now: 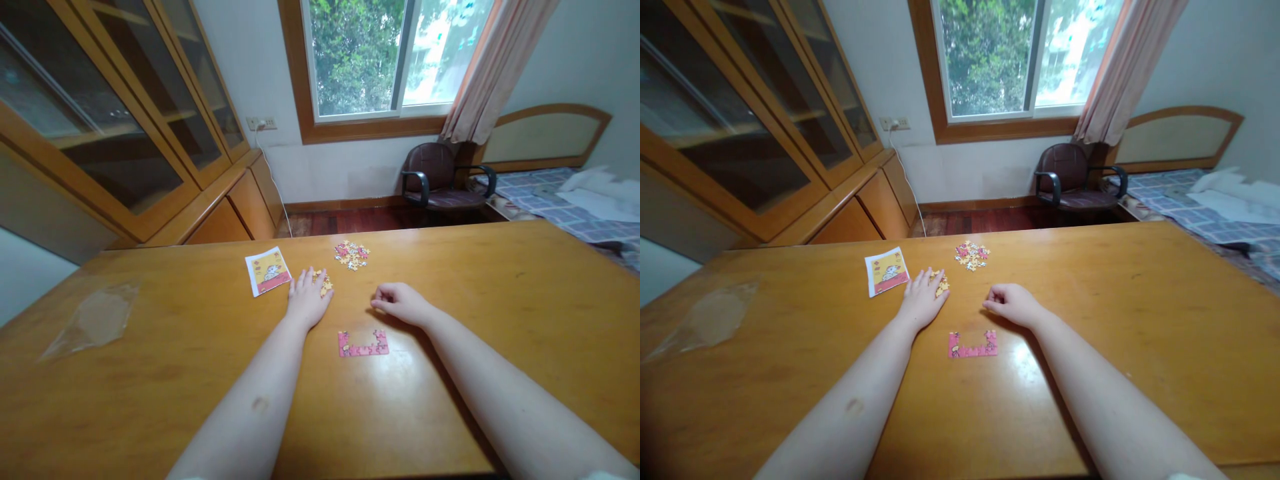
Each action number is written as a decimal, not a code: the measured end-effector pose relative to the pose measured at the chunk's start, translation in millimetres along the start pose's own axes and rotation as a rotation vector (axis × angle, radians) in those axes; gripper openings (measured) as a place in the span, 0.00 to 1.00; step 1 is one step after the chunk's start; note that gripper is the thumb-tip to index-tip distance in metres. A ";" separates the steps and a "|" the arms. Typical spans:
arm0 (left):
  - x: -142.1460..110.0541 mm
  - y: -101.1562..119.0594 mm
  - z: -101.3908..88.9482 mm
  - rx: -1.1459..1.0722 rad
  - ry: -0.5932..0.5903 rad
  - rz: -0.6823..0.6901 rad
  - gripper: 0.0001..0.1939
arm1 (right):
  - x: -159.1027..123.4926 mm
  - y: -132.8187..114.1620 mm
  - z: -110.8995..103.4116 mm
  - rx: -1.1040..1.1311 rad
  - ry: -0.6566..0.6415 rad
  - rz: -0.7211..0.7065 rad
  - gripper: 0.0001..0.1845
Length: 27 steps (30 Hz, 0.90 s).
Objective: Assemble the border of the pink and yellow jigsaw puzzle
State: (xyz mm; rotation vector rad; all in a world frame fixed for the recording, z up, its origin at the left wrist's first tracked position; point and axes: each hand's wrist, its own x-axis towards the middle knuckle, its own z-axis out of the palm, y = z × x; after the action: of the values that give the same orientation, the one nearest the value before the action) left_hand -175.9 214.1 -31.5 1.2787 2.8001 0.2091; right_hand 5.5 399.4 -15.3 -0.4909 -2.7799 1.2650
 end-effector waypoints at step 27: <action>1.0 6.8 -2.9 -0.808 0.179 -0.034 0.19 | 2.6 -4.4 4.7 -0.110 0.099 -0.031 0.12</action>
State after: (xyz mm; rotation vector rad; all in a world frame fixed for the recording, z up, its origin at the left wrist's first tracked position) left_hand -171.7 219.0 -27.7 1.0208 2.3894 1.3325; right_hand 1.0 394.1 -15.3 -0.5003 -2.7731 1.0554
